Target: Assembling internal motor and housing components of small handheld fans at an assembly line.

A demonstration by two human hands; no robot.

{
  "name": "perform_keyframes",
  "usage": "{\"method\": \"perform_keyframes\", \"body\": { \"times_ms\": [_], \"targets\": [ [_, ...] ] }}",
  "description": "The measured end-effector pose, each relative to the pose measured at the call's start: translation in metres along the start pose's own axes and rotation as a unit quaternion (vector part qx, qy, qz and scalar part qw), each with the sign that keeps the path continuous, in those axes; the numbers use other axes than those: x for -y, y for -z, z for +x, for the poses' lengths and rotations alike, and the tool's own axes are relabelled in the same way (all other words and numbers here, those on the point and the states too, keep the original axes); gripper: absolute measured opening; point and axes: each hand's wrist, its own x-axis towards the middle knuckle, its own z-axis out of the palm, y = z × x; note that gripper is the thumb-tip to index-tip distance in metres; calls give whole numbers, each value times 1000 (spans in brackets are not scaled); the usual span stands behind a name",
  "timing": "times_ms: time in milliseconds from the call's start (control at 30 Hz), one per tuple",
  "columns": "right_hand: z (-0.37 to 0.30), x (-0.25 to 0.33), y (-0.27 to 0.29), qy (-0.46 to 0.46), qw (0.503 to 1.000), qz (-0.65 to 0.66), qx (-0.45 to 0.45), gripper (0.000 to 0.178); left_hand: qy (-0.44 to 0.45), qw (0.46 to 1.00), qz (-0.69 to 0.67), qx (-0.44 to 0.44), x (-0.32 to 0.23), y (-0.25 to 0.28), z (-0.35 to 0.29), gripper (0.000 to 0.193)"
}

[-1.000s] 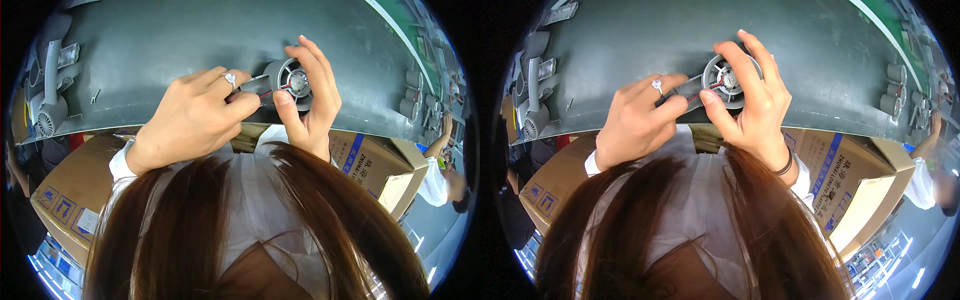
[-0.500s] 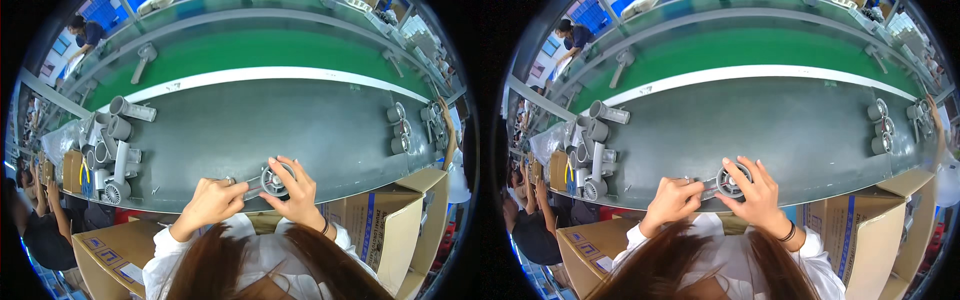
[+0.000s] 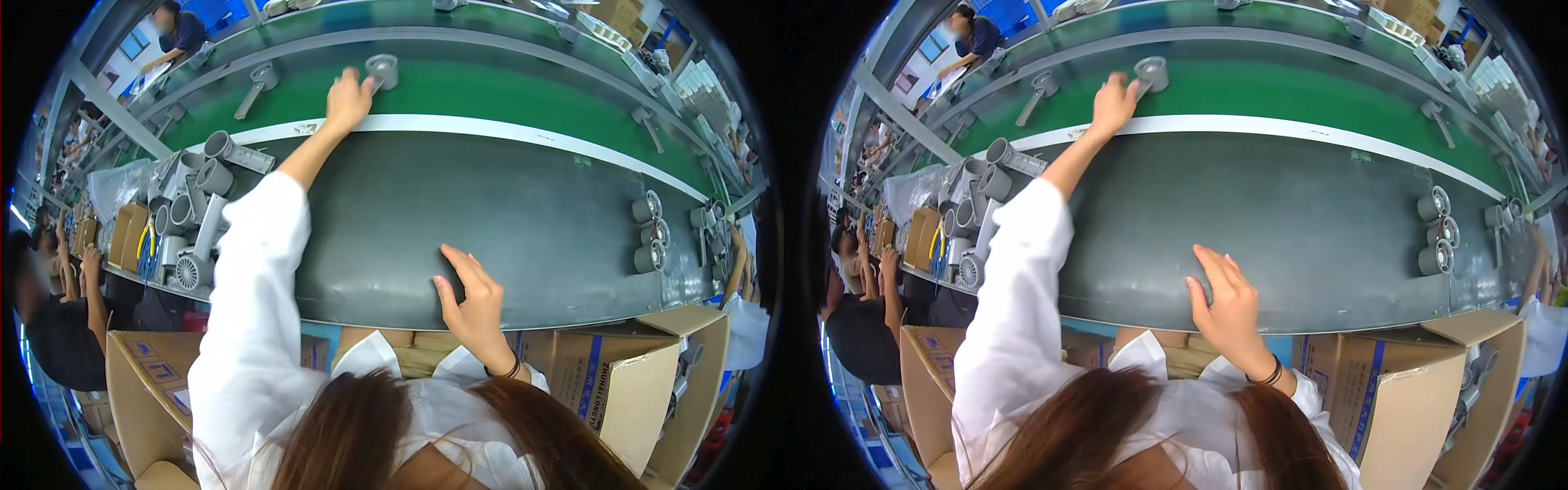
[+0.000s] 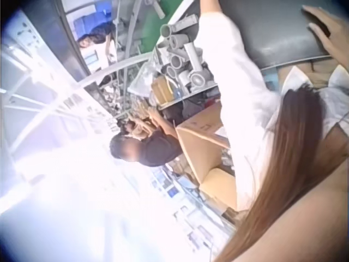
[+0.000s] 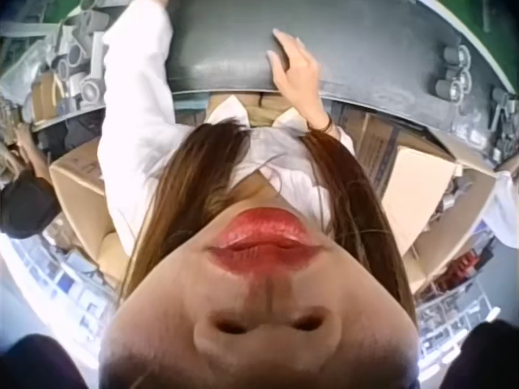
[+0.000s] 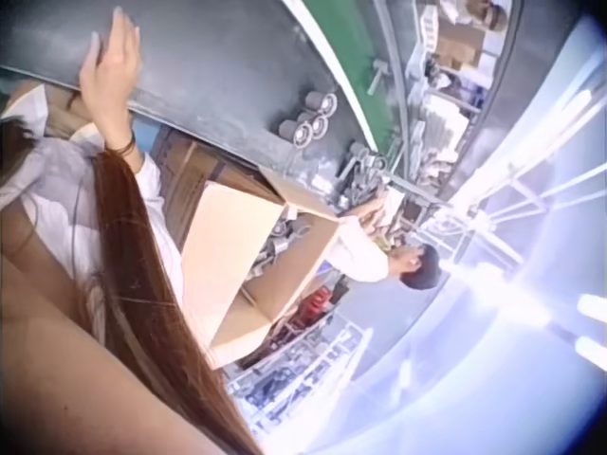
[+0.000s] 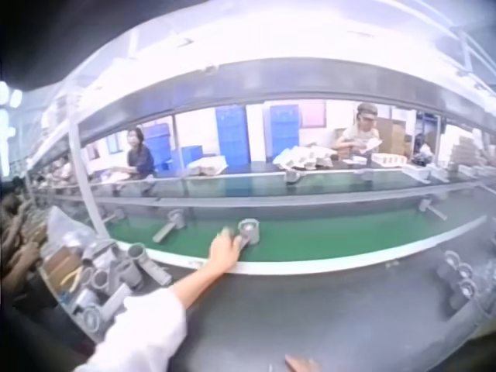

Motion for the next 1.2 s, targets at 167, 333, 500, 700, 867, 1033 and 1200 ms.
{"method": "perform_keyframes", "body": {
  "times_ms": [167,333,500,700,867,1033,1200],
  "targets": [
    [-3,-5,2,-24,999,40,-11,33,24,981,-27,-190,6,-37,29,52],
    [-5,0,5,-31,999,21,-6,32,-71,990,111,-49,-22,53,-3,29],
    [-5,-2,9,-22,1000,4,7,30,14,924,360,129,-48,163,-58,30],
    [-2,-2,7,-29,999,20,15,29,115,870,449,170,25,174,-90,41],
    [0,-3,9,-24,999,23,13,29,131,888,416,144,42,146,-91,49],
    [-4,-3,20,-56,995,80,-19,27,98,965,224,92,26,156,-96,32],
    [12,-23,50,-27,989,-96,-106,27,148,926,-321,132,-31,168,-114,26]
  ]
}}
